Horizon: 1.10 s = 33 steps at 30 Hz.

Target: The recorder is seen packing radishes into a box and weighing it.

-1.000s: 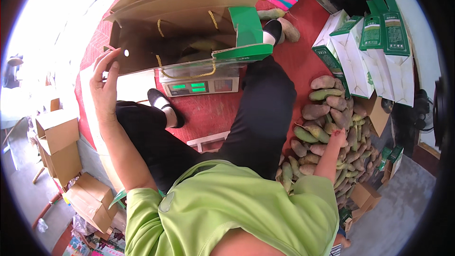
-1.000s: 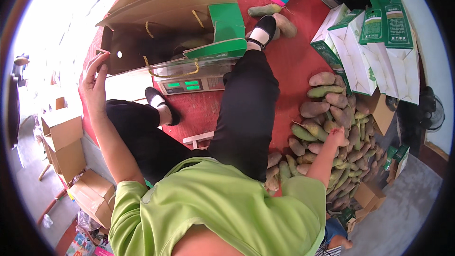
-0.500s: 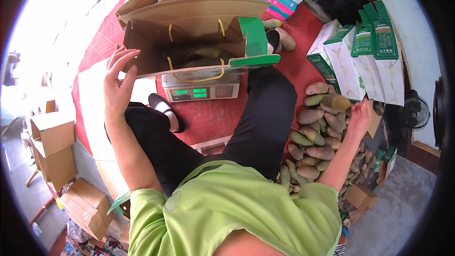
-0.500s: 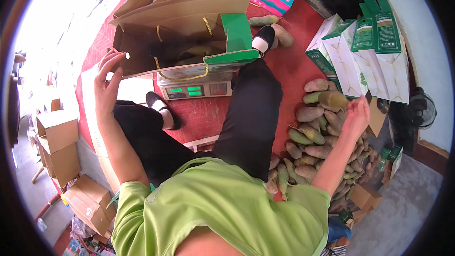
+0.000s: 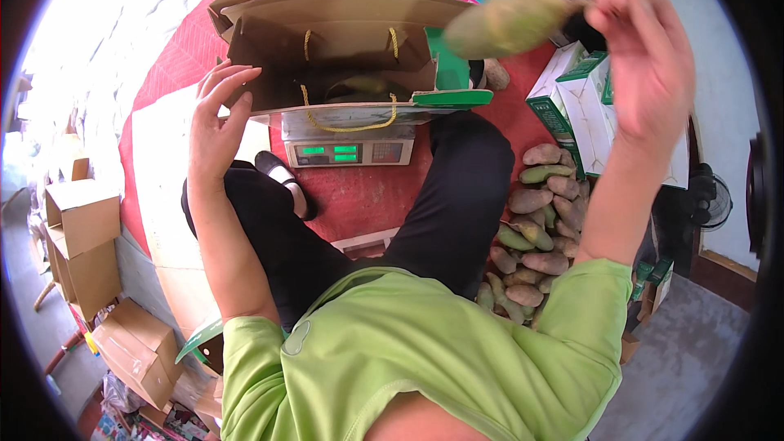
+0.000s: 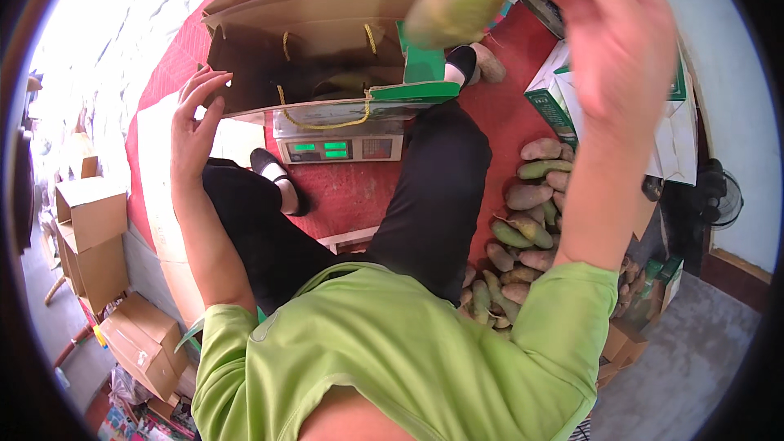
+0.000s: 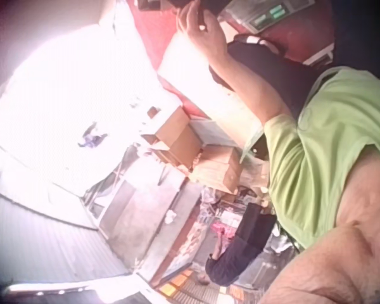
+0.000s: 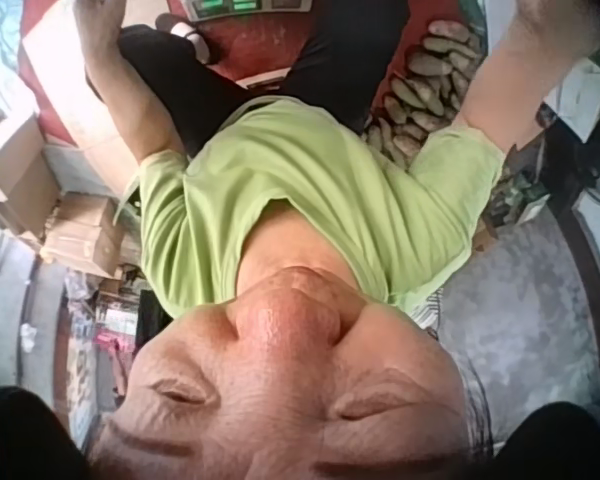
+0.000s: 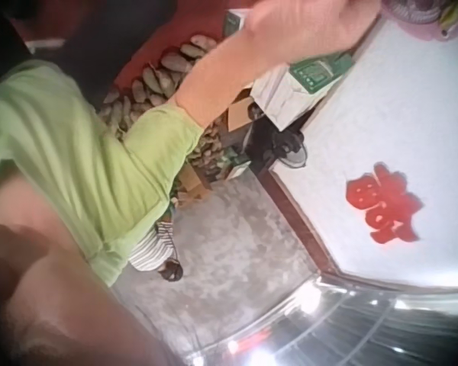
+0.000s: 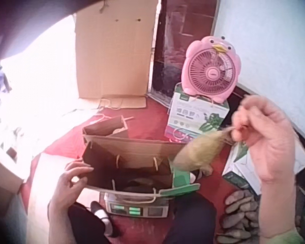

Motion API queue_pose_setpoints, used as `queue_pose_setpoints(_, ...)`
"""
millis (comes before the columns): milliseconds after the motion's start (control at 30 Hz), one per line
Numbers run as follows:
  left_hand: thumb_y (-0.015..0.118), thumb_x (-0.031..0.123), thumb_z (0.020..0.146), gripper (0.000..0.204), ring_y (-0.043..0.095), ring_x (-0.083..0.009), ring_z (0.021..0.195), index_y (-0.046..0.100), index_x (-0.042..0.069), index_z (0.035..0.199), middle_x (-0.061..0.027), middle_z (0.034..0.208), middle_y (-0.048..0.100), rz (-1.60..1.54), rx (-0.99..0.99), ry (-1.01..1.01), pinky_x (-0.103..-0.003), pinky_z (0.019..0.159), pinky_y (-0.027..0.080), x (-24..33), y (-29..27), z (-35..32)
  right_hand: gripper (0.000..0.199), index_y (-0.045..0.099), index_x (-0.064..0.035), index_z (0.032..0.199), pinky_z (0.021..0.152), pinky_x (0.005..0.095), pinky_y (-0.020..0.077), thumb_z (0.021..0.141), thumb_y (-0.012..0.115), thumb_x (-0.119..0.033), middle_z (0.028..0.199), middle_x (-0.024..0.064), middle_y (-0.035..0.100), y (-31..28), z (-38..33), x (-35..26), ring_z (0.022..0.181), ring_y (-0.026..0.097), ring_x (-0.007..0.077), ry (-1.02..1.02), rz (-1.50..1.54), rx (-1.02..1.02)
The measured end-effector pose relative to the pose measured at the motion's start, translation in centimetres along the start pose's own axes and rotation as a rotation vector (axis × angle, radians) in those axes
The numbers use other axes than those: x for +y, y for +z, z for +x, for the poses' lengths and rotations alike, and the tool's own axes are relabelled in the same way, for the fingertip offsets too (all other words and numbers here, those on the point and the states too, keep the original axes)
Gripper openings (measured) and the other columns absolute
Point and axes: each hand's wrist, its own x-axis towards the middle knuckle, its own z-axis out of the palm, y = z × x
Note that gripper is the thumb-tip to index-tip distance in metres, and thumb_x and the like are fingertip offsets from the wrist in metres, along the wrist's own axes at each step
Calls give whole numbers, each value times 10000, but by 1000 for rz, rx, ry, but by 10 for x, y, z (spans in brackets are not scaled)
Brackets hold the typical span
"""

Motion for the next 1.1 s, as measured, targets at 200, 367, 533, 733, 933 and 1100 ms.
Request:
queue_pose_setpoints(200,553,31,796,288,482,-280,1225,683,55,1051,-87,1139,628,9,4,8,-380,1034,366,-3,0,-2,118,639,10,959,600,200,468,918,536,-30,736,35,607,86,27,74,634,573,87,273,32,-87)
queue_pose_setpoints(367,556,29,797,286,489,-279,1215,683,56,1052,-88,1136,629,3,1,11,-378,1039,360,-4,-1,-2,139,661,6,917,645,267,490,871,553,-69,785,73,659,107,25,118,687,610,129,188,-326,-180)
queue_pose_setpoints(533,573,24,824,264,522,-242,1178,691,68,1056,-88,1120,633,-39,46,19,-348,1002,396,-8,-1,-2,193,670,-14,969,759,372,497,832,594,-127,870,164,689,121,18,121,835,661,267,107,-564,-443)
queue_pose_setpoints(733,607,58,878,204,548,-197,1140,698,64,1061,-82,1112,648,-115,132,-7,-303,957,421,-14,7,1,154,660,-22,984,668,246,479,864,611,-105,848,34,658,78,6,106,762,604,90,307,-379,-261)
queue_pose_setpoints(933,553,109,945,221,598,-151,1048,672,4,1099,-84,1092,674,-208,231,-43,-284,947,435,-30,-3,-4,142,647,-30,986,562,215,434,908,591,-135,866,8,640,-44,-47,121,688,559,65,398,-306,28)
queue_pose_setpoints(1100,509,191,975,268,598,-172,1084,676,38,1118,-74,1079,685,-48,293,-110,-317,995,425,-18,5,-3,219,680,-38,1022,696,251,472,867,639,-187,885,1,663,-150,-162,165,786,583,87,729,-653,301)
